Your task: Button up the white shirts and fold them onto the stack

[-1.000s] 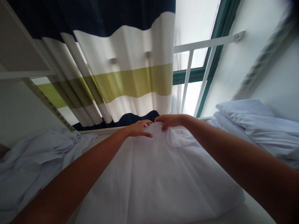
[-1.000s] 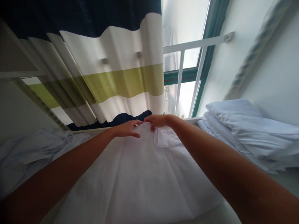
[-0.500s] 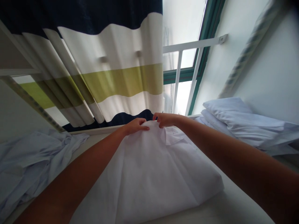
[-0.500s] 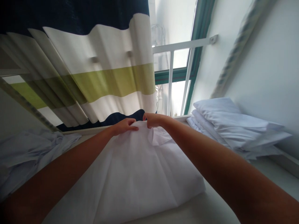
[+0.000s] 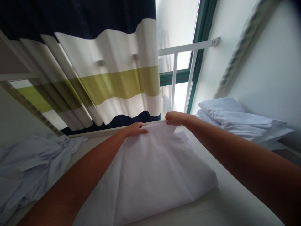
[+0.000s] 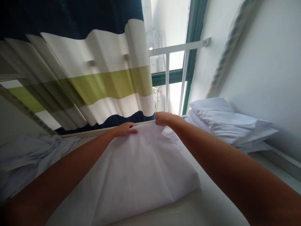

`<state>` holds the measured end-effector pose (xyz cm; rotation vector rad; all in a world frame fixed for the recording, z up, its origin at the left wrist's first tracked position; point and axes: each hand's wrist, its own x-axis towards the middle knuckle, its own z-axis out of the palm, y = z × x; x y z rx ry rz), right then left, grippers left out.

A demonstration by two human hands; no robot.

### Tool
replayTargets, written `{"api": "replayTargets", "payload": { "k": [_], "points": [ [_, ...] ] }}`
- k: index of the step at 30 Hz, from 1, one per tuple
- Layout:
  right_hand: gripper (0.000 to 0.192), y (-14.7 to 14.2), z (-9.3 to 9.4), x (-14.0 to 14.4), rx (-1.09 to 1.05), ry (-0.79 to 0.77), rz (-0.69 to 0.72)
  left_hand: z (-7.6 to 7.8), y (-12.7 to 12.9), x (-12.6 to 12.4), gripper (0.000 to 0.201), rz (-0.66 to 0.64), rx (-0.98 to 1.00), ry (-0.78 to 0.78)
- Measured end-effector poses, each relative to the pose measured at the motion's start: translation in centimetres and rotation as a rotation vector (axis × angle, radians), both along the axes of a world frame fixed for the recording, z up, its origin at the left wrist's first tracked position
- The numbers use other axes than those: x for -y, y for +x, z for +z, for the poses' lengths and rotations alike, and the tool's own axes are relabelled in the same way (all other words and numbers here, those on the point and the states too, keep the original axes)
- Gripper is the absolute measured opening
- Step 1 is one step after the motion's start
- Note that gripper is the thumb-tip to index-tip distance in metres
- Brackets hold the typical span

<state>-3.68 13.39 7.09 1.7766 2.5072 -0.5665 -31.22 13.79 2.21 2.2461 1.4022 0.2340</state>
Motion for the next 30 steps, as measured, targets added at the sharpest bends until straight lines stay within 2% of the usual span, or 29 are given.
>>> {"api": "replayTargets", "payload": {
  "k": [6, 12, 15, 19, 21, 23, 26, 30],
  "points": [
    [0.022, 1.6, 0.0, -0.4, 0.037, 0.215, -0.049, -0.3, 0.4, -0.3, 0.067, 0.065, -0.101, 0.023],
    [0.033, 1.9, -1.9, 0.2, 0.111, 0.433, -0.112, -0.1, 1.0, -0.4, 0.075, 0.142, -0.284, 0.089],
    [0.03, 1.3, -2.9, 1.8, 0.125, 0.499, -0.112, 0.1, 1.4, 0.2, 0.062, 0.127, -0.258, 0.16],
    [0.031, 1.3, -4.8, 5.5, 0.074, 0.507, 0.113, 0.4, 1.8, 2.1, 0.038, 0.214, -0.22, 0.358],
    [0.039, 1.8, -6.0, 7.6, 0.05, 0.441, 0.205, 0.6, 1.7, 3.8, 0.032, 0.272, -0.227, 0.48],
    [0.05, 2.5, -7.5, 9.4, 0.062, 0.346, 0.224, 0.8, 1.1, 6.3, 0.027, 0.277, -0.252, 0.53],
    [0.064, 3.6, -9.6, 11.2, 0.098, 0.281, 0.178, 0.7, -0.9, 11.4, 0.029, 0.222, -0.307, 0.442],
    [0.069, 4.5, -11.2, 12.1, 0.118, 0.345, 0.094, -0.6, -5.3, 19.6, 0.043, 0.201, -0.397, 0.346]
  ]
}}
